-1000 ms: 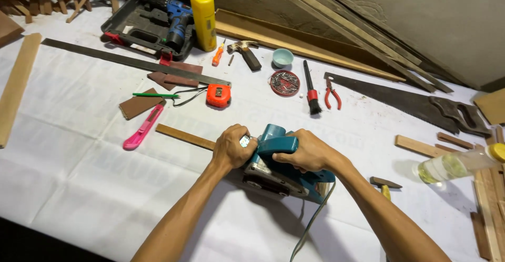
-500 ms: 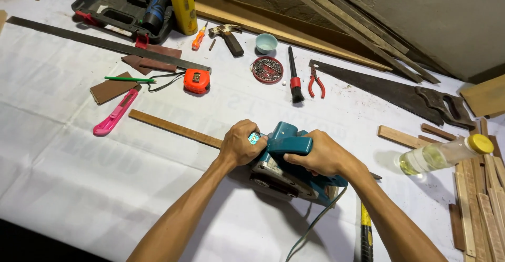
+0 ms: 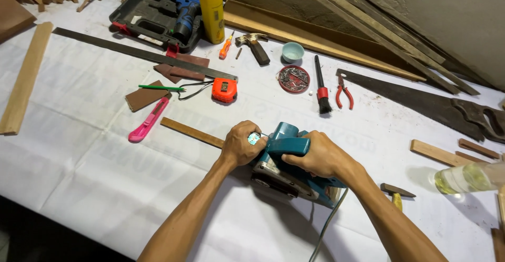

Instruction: Measuring, marking, and sanding wood strips at a workbench.

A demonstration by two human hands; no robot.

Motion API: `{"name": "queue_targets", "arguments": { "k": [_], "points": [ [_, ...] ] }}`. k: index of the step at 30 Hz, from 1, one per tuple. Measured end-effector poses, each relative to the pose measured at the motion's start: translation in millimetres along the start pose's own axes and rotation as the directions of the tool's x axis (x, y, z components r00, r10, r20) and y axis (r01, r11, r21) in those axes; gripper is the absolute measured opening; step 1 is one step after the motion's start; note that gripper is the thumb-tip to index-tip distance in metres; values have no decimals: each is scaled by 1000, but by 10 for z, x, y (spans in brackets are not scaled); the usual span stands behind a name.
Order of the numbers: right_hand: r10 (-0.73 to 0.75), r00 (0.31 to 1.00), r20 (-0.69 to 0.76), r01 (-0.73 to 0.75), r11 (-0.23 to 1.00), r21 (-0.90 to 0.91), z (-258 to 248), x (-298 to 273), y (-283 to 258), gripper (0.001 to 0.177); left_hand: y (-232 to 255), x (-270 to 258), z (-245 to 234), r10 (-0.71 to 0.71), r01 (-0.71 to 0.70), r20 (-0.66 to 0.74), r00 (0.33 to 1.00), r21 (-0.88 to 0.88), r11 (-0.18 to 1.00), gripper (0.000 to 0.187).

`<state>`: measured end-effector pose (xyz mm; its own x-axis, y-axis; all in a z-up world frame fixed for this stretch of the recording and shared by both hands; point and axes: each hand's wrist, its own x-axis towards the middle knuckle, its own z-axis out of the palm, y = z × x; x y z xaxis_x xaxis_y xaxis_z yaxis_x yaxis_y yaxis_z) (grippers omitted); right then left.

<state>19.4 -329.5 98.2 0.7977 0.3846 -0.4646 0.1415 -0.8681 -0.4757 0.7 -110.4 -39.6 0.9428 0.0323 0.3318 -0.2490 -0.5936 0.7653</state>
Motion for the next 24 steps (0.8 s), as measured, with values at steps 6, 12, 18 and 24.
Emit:
{"name": "queue_targets", "arguments": {
  "k": [6,12,18,24],
  "points": [
    [-53,998,-20,52,997,-56,91,246,-349,62,-291,41,-325,19,-19,-48,999,-1,1000,34],
    [-66,998,-23,65,997,-53,182,471,-736,72,-521,92,-691,13,-13,-65,998,3,1000,31],
    [-66,998,8,66,997,-29,262,648,-1270,61,-832,139,-1114,-10,11,-67,998,17,1000,30],
    [-125,992,-8,125,992,-28,412,925,-1693,60,-1179,187,-1538,9,-6,-98,995,26,1000,34]
  ]
}}
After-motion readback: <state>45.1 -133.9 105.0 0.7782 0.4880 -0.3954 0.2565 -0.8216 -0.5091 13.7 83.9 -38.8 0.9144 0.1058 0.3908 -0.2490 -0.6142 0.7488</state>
